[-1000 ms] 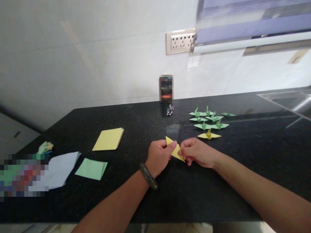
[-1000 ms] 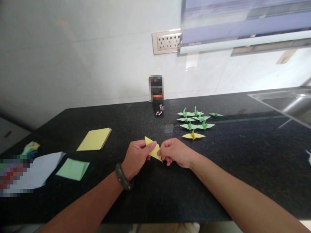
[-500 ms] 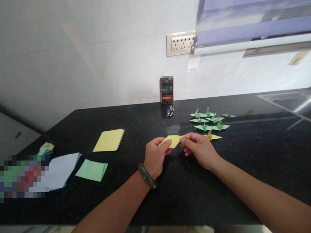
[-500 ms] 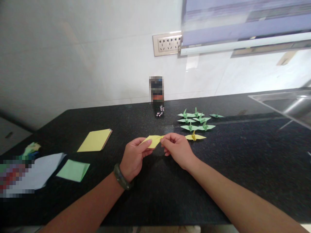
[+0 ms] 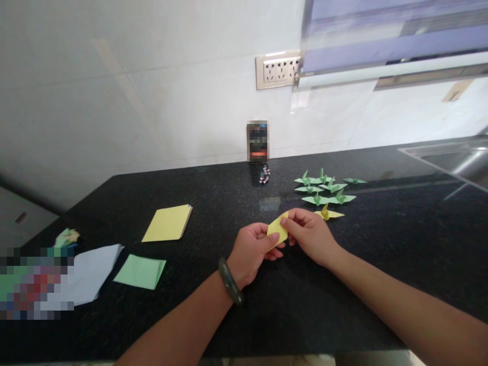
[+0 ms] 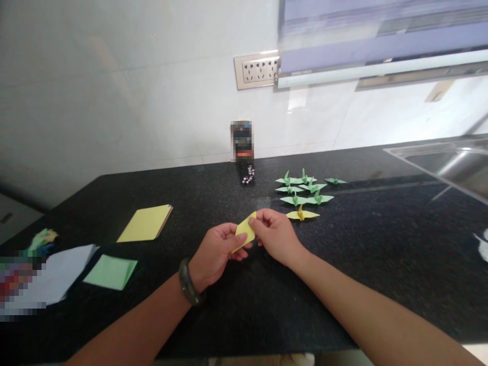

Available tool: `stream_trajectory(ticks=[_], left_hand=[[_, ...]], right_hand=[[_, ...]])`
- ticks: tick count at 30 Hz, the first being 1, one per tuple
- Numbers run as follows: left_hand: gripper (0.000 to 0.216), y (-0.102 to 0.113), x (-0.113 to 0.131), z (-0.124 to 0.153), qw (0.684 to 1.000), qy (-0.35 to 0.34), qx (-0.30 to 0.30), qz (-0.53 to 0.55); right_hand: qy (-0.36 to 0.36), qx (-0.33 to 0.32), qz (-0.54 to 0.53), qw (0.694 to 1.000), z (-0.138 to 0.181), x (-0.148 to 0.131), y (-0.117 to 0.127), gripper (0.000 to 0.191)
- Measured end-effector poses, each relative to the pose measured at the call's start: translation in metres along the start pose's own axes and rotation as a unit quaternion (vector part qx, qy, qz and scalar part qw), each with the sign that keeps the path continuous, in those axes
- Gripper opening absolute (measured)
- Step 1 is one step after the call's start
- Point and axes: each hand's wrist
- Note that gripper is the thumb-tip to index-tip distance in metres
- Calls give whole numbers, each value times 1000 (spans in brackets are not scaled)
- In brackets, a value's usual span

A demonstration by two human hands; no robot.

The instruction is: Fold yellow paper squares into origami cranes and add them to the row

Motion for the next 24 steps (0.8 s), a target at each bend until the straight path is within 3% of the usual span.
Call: stream_trajectory(ticks=[5,14,24], left_hand=[[12,0,2,0,1000,2,10,-8],[8,-2,3,1,999,-17,28,-43],[5,-1,0,-1,997,-17,42,-62]], right_hand=[[31,14,77,996,-1,3,3,20],[44,41,92,994,-1,6,4,23],[7,65,-33,997,-8,5,7,23]])
Point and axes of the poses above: each hand's wrist, its own z-axis away from the middle knuckle, its own y-axis out of the back of the hand, x = y × z, and after that the axes turned 4 degrees about z, right-handed
